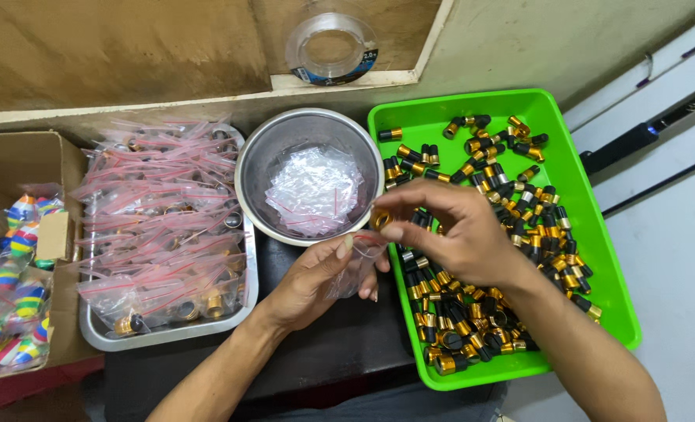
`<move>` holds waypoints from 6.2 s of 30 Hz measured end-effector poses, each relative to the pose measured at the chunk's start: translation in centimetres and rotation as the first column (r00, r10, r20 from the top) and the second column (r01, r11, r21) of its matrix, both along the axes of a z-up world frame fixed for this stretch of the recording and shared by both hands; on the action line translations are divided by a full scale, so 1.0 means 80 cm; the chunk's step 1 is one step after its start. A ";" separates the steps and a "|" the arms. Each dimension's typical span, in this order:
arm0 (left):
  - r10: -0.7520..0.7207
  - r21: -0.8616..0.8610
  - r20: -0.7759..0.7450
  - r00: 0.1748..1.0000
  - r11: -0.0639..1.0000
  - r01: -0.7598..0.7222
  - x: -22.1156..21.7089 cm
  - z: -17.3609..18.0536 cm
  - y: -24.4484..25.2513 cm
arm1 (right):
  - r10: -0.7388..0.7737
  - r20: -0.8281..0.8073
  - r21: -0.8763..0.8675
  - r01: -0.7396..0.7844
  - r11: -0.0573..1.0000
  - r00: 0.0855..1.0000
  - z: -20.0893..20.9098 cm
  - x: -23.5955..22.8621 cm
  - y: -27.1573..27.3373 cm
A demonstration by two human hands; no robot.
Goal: The person is packing small gold-and-black components into small plastic bags, sealing them, and placing the filled bags onto a tray.
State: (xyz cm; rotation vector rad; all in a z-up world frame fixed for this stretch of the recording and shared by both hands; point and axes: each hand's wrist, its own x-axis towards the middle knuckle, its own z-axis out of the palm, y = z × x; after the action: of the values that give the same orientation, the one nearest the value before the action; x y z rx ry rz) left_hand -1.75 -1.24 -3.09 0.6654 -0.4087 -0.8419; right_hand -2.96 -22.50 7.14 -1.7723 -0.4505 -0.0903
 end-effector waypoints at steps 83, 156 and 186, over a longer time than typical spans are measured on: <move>0.550 0.072 0.658 0.514 0.633 -0.770 -0.006 0.038 -0.006 | -0.141 0.148 -0.193 0.168 0.967 0.979 -0.033 -0.027 0.012; 0.065 0.239 0.962 0.265 0.274 -0.932 0.025 0.133 0.242 | -0.055 0.361 -0.509 0.246 0.825 0.931 -0.066 -0.031 -0.010; -0.677 0.316 0.734 0.046 0.281 -0.906 0.050 0.092 0.240 | 0.010 0.383 -0.492 0.194 0.849 0.924 -0.049 -0.022 0.000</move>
State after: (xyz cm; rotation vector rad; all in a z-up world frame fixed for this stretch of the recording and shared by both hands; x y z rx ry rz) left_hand 2.21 17.99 4.30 2.7266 -1.1148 0.1290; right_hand -4.73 -22.52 3.23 -2.3318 -0.7122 -0.4156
